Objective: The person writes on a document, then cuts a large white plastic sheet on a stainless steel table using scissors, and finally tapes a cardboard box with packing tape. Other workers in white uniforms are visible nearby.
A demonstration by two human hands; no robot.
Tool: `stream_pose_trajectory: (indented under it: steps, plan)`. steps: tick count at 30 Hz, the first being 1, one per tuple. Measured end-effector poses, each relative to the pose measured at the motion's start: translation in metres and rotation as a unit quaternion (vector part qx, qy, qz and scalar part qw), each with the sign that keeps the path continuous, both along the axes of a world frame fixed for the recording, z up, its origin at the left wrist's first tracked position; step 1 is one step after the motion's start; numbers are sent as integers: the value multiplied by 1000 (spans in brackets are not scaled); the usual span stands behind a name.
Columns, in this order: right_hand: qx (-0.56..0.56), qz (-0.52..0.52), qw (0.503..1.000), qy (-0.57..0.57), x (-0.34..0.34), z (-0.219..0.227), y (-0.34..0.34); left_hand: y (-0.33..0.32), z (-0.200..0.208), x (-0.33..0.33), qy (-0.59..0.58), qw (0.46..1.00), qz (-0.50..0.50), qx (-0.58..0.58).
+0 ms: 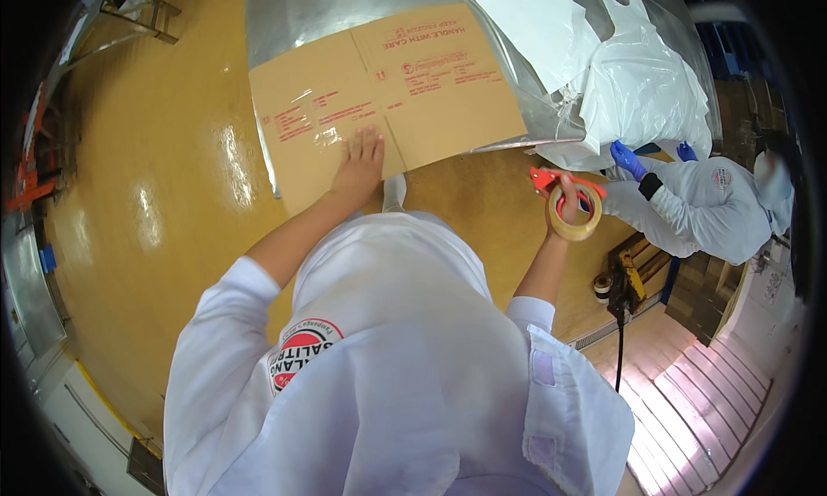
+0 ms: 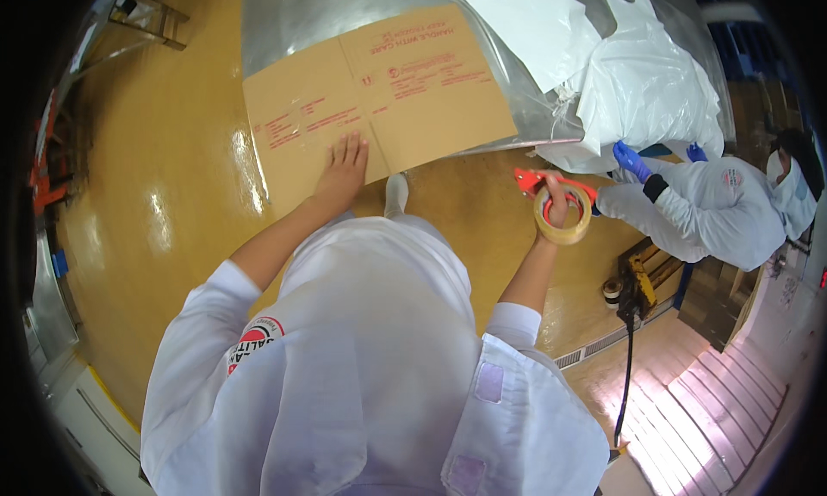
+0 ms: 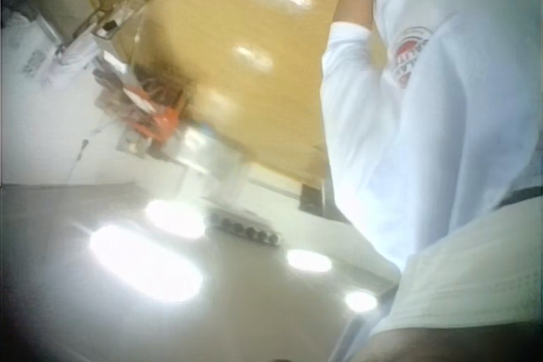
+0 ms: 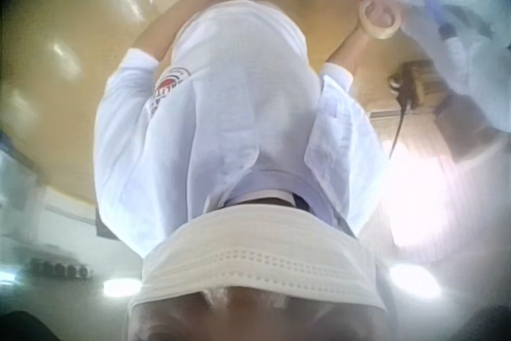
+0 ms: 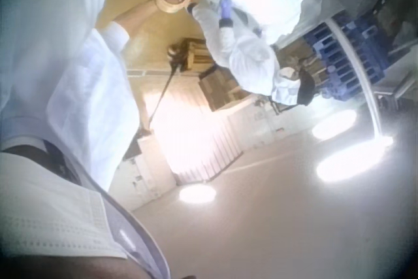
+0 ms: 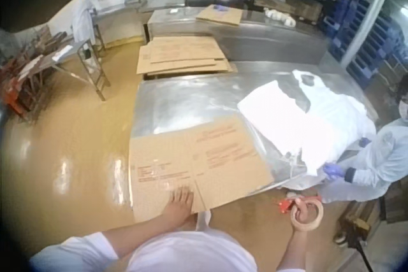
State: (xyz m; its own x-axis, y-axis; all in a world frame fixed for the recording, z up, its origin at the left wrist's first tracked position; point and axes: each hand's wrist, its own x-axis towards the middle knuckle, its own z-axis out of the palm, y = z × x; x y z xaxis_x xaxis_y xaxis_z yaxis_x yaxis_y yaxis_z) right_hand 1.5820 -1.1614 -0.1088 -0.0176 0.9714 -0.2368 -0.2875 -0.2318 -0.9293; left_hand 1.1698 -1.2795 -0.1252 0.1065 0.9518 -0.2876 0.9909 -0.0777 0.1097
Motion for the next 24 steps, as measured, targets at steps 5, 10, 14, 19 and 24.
stream_pose_trajectory:
  steps: [5, 10, 14, 19, 24]
  plan:
    - [8, -142, 990, -8, 9, -17, -20, 15, 155, -80, -248, 968, -45, -5]
    - [25, -143, 988, 48, -17, -5, -3, 76, 306, -158, -265, 957, 115, -21]
    - [58, -74, 994, 49, -38, -34, 44, 135, 296, -235, -186, 973, 97, 97]
    - [141, 159, 977, -35, -133, 31, 53, 148, 138, -209, -6, 978, 184, 95]
    - [174, 137, 939, -262, -235, 30, 40, 84, 49, -39, -18, 943, 225, -244]
